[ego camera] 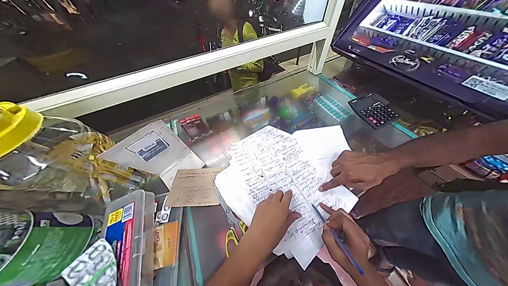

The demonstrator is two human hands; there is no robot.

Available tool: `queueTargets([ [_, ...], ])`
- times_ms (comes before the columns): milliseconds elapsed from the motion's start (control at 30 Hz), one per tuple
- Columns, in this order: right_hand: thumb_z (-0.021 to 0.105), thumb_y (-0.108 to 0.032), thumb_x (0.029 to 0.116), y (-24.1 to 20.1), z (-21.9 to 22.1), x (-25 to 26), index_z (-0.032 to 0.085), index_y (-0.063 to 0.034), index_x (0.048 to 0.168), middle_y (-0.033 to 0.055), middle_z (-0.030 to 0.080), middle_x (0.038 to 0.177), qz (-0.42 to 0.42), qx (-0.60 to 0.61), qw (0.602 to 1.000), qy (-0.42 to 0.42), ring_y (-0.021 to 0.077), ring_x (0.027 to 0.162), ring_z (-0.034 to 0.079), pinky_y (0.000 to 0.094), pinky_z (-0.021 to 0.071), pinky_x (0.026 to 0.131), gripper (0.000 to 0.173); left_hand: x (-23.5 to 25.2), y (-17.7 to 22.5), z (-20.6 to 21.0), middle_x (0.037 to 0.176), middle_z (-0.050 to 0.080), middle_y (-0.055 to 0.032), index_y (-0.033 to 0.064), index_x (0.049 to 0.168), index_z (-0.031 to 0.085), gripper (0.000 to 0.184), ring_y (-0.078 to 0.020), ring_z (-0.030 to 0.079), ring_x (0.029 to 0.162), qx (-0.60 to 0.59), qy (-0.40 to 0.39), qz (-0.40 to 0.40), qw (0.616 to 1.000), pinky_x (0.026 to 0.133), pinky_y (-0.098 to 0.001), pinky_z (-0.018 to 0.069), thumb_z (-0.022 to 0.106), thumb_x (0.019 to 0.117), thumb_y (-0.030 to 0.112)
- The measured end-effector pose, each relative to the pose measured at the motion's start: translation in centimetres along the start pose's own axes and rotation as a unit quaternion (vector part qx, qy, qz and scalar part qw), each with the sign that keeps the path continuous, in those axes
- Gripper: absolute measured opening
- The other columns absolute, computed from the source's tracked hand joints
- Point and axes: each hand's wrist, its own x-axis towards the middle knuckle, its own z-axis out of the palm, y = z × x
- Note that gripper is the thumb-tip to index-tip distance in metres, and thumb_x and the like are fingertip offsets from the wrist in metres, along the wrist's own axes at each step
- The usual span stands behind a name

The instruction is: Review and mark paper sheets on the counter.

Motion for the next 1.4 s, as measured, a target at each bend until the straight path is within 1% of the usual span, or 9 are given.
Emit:
queueTargets([
  [300, 0.062, -0.016, 0.0856, -0.2, 0.3, 0.3, 0.054, -0.0119, 0.082, -0.0024, 0.055, 0.072, 0.001, -0.022, 0.999, -0.024, 0.0016, 0.070, 0.061, 0.0241, 0.0570, 0.095, 0.010, 0.0, 0.0, 0.1, 0.113, 0.068, -0.0229, -0.0009, 0.138, 0.059, 0.054, -0.0380, 0.070, 0.100, 0.008, 0.002, -0.001, 1.000, 0.082, -0.0483, 0.0579, 0.062, 0.1006, 0.038],
  [633, 0.060, -0.023, 0.0846, -1.1, -0.4, 1.1, 0.055, -0.0108, 0.070, 0.0005, 0.052, 0.059, 0.025, -0.114, 0.989, -0.091, 0.0076, 0.058, 0.056, 0.0203, 0.0546, 0.075, 0.020, 0.1, 0.3, -0.2, 0.117, 0.067, -0.0226, 0.0005, 0.141, 0.057, 0.056, -0.0380, 0.069, 0.105, 0.014, -0.026, -0.015, 0.999, 0.085, -0.0488, 0.0572, 0.060, 0.1017, 0.040],
  [800, 0.062, -0.024, 0.0834, -1.2, -0.4, 2.1, 0.061, -0.0090, 0.071, 0.0040, 0.061, 0.062, 0.019, -0.134, 0.988, -0.070, 0.0116, 0.058, 0.059, 0.0224, 0.0492, 0.056, 0.020, 0.3, 0.1, 0.7, 0.114, 0.069, -0.0242, -0.0011, 0.137, 0.061, 0.055, -0.0405, 0.071, 0.100, 0.003, 0.023, -0.002, 1.000, 0.082, -0.0525, 0.0584, 0.065, 0.0985, 0.038],
  [867, 0.063, -0.022, 0.0868, -0.9, 0.3, 3.2, 0.066, -0.0078, 0.079, 0.0036, 0.063, 0.067, 0.017, -0.117, 0.991, -0.068, 0.0106, 0.065, 0.062, 0.0202, 0.0533, 0.065, 0.016, 0.4, 0.2, 0.7, 0.114, 0.068, -0.0240, -0.0008, 0.138, 0.060, 0.055, -0.0405, 0.070, 0.101, 0.012, 0.019, -0.004, 1.000, 0.082, -0.0519, 0.0581, 0.064, 0.0992, 0.038],
  [967, 0.062, -0.019, 0.0927, -0.6, 2.2, 4.8, 0.073, -0.0052, 0.094, 0.0053, 0.072, 0.082, 0.014, -0.103, 0.987, -0.126, 0.0160, 0.081, 0.069, 0.0276, 0.0574, 0.083, 0.018, -0.2, 0.0, 0.6, 0.112, 0.068, -0.0247, -0.0009, 0.136, 0.061, 0.052, -0.0411, 0.070, 0.099, 0.019, 0.022, -0.001, 1.000, 0.080, -0.0529, 0.0583, 0.065, 0.0993, 0.036],
  [1033, 0.061, -0.021, 0.0945, -0.1, 3.1, 5.4, 0.075, -0.0063, 0.098, 0.0037, 0.075, 0.089, -0.003, -0.119, 0.981, -0.151, 0.0176, 0.087, 0.071, 0.0319, 0.0568, 0.090, 0.020, -0.3, -0.1, 0.5, 0.110, 0.068, -0.0238, -0.0012, 0.135, 0.061, 0.052, -0.0399, 0.071, 0.097, 0.025, 0.027, 0.002, 0.999, 0.079, -0.0515, 0.0585, 0.065, 0.0989, 0.036],
  [1133, 0.061, -0.021, 0.0910, -0.5, 1.9, 5.3, 0.073, -0.0072, 0.089, 0.0029, 0.073, 0.080, -0.007, -0.124, 0.985, -0.119, 0.0158, 0.082, 0.072, 0.0313, 0.0565, 0.092, 0.019, 0.1, 0.1, 0.2, 0.112, 0.068, -0.0229, -0.0003, 0.137, 0.060, 0.053, -0.0390, 0.070, 0.099, 0.023, 0.016, -0.002, 1.000, 0.081, -0.0504, 0.0583, 0.064, 0.0995, 0.037],
  [1233, 0.062, -0.019, 0.0858, -1.2, -0.2, 3.8, 0.062, -0.0092, 0.079, 0.0017, 0.063, 0.070, 0.012, -0.079, 0.993, -0.086, 0.0089, 0.078, 0.066, 0.0214, 0.0539, 0.091, 0.012, 0.2, 0.3, 0.3, 0.113, 0.068, -0.0226, -0.0002, 0.139, 0.059, 0.056, -0.0384, 0.070, 0.100, 0.015, 0.008, -0.009, 1.000, 0.081, -0.0499, 0.0581, 0.064, 0.0995, 0.039],
  [1400, 0.060, -0.017, 0.0872, -0.3, -0.3, 1.6, 0.055, -0.0094, 0.078, 0.0017, 0.056, 0.066, -0.013, -0.074, 0.992, -0.106, 0.0097, 0.072, 0.064, 0.0254, 0.0531, 0.098, 0.013, 0.0, 0.2, 0.1, 0.115, 0.068, -0.0221, 0.0003, 0.141, 0.058, 0.057, -0.0380, 0.069, 0.102, 0.024, -0.001, -0.017, 1.000, 0.082, -0.0492, 0.0580, 0.062, 0.1004, 0.040],
])
